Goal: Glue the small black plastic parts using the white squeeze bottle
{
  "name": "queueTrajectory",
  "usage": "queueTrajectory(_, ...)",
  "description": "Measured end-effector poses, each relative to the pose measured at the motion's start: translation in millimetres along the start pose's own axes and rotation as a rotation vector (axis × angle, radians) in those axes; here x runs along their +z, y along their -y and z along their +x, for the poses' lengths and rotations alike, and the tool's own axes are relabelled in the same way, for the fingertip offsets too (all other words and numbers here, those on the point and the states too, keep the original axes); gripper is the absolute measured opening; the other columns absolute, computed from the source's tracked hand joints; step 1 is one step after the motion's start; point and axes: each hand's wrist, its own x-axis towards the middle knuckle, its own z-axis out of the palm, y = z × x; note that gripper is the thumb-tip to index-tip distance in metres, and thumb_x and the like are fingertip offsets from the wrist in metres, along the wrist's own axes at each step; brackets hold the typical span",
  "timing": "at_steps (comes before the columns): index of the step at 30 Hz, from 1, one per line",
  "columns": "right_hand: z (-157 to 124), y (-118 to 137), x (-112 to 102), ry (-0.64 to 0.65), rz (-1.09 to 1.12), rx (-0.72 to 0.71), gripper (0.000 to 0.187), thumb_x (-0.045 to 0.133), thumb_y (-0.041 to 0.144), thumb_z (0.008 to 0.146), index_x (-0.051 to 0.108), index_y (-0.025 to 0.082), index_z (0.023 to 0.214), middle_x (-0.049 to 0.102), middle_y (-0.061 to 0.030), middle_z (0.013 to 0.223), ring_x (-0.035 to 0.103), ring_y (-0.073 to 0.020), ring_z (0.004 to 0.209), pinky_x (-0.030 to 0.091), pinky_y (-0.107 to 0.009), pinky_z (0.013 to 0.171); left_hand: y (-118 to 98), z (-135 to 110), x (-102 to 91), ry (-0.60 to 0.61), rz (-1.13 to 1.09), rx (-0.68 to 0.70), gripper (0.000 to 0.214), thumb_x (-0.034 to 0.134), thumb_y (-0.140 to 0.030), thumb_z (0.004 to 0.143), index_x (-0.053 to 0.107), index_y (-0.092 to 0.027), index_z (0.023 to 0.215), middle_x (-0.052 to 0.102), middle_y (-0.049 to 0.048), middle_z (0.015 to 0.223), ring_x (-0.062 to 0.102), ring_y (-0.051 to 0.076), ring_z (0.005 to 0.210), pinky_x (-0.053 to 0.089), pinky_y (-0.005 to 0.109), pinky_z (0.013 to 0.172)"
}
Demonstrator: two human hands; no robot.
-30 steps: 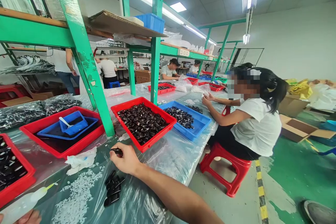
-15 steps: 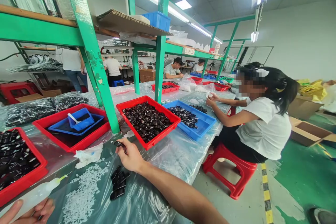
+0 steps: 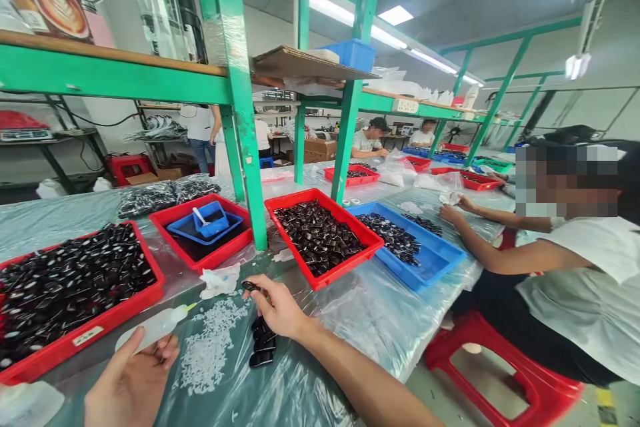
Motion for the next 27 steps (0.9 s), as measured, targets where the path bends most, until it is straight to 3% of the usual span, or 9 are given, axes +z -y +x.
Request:
queueTrajectory(4, -2, 0, 2, 0.039, 0.065, 0.016, 0.028, 0.047, 0.031, 0.101, 0.051, 0.024, 0.128, 0.074, -0.0023, 0.1, 0.058, -0.0115, 0.056, 0.048, -0.023, 0.058, 2, 1, 0.3, 0.015, -0.108, -0.076, 0.026, 0.075, -0.03, 0.068, 0.053, -0.018, 0.066, 0.046, 0.0006, 0.065, 0.045, 0.014, 0.059, 0.046, 0.024, 0.043)
queueTrajectory(12, -2, 5, 6, -0.026, -0.017, -0.039, 0.025, 0.05, 0.037, 0.1, 0.064, 0.022, 0.114, 0.071, -0.0061, 0.099, 0.065, -0.0175, 0.08, 0.049, -0.025, 0.061, 8, 0, 5.0, 0.106, -0.08, 0.014, 0.035, 0.088, -0.031, 0.056, 0.059, -0.017, 0.07, 0.053, -0.0014, 0.064, 0.048, 0.012, 0.058, 0.042, 0.022, 0.048)
queueTrajectory(17, -1, 5, 7, -0.008, -0.026, -0.058, 0.026, 0.054, 0.036, 0.097, 0.07, 0.021, 0.112, 0.072, -0.0078, 0.103, 0.065, -0.0172, 0.077, 0.049, -0.026, 0.06, 15, 0, 2.6, 0.147, 0.068, 0.187, 0.039, 0.085, -0.045, 0.064, 0.06, -0.016, 0.069, 0.054, -0.0017, 0.062, 0.047, 0.01, 0.055, 0.036, 0.023, 0.048)
queueTrajectory(27, -3, 7, 8, 0.041, -0.046, -0.027, 0.03, 0.057, 0.041, 0.096, 0.072, 0.021, 0.113, 0.076, -0.0082, 0.1, 0.066, -0.0169, 0.069, 0.051, -0.027, 0.056, 18, 2, -1.4, 0.204, 0.171, 0.242, 0.036, 0.081, -0.045, 0.073, 0.062, -0.015, 0.074, 0.054, -0.0015, 0.064, 0.047, 0.01, 0.055, 0.034, 0.025, 0.051)
